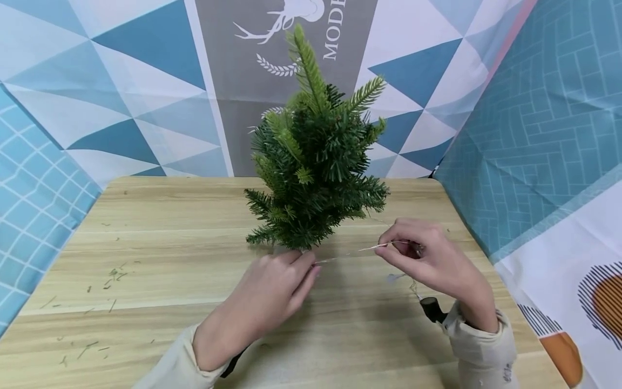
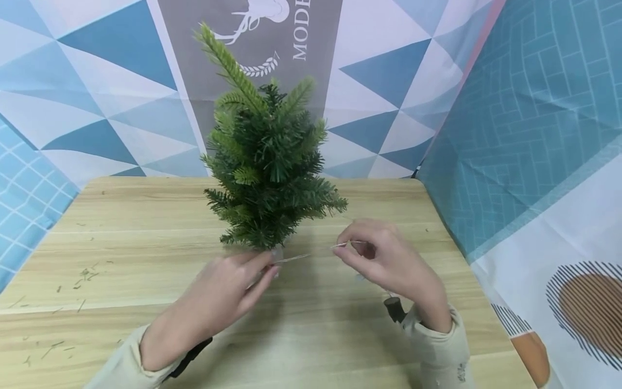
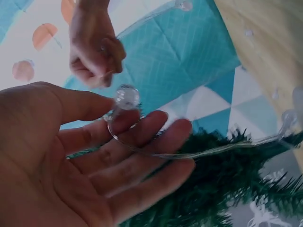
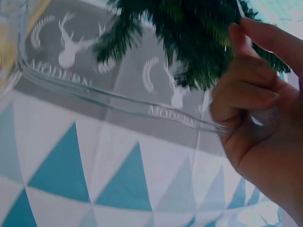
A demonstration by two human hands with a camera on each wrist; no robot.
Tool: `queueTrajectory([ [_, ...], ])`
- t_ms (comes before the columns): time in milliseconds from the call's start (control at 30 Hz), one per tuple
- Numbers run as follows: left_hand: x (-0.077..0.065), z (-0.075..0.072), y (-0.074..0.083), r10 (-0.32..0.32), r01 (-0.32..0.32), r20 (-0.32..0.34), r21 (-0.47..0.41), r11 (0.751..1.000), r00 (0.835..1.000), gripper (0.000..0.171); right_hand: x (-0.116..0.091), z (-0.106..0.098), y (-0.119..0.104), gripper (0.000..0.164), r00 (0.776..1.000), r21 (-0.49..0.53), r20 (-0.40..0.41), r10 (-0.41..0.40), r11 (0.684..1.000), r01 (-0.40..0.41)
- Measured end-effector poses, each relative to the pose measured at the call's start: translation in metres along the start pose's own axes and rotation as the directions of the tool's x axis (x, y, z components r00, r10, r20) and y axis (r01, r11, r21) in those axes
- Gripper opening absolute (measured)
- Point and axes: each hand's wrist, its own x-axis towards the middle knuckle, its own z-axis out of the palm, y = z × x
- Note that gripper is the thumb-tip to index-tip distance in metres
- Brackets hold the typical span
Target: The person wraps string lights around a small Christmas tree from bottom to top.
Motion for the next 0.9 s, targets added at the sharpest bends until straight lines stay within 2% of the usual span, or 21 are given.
queueTrajectory([
  [100,0.0,-0.005,0.0,-0.017,0.016,0.005,0.041,0.999,1.0,0.014,-0.003,-0.007,0.002,0.021,0.998,-0.057,0.009,0.058,0.997,-0.057],
  [200,0.0,-0.009,-0.002,-0.011,0.01,0.033,0.03,1.0,0.999,0.013,-0.005,-0.011,0.001,0.017,0.992,-0.138,-0.018,0.127,0.982,-0.129],
  [333,-0.001,-0.014,-0.005,-0.011,0.009,0.094,0.017,1.0,0.996,0.01,-0.006,-0.009,-0.001,0.019,0.98,-0.33,-0.082,0.182,0.923,-0.199],
  [400,-0.001,-0.018,-0.006,-0.026,0.025,0.118,0.006,1.0,0.993,0.009,-0.006,-0.009,-0.001,0.024,0.978,-0.382,-0.108,0.179,0.901,-0.207],
  [433,-0.001,-0.019,-0.007,-0.035,0.036,0.13,-0.007,0.999,0.991,0.008,-0.006,-0.009,-0.001,0.025,0.978,-0.373,-0.117,0.17,0.906,-0.202],
  [500,-0.001,-0.023,-0.009,-0.055,0.062,0.152,-0.039,0.997,0.987,0.007,-0.006,-0.011,0.0,0.029,0.982,-0.31,-0.126,0.143,0.934,-0.176],
  [633,-0.002,-0.032,-0.013,-0.066,0.087,0.199,-0.099,0.991,0.978,0.006,-0.007,-0.017,0.006,0.027,0.99,-0.171,-0.127,0.066,0.981,-0.087],
  [800,-0.003,-0.037,-0.018,-0.036,0.072,0.263,-0.128,0.989,0.964,0.011,-0.009,-0.024,0.009,0.029,0.994,-0.081,-0.104,0.017,0.996,-0.025],
  [900,-0.005,-0.04,-0.02,-0.042,0.091,0.293,-0.154,0.984,0.955,0.013,-0.012,-0.025,0.005,0.028,0.993,-0.033,-0.117,-0.008,0.999,0.004],
])
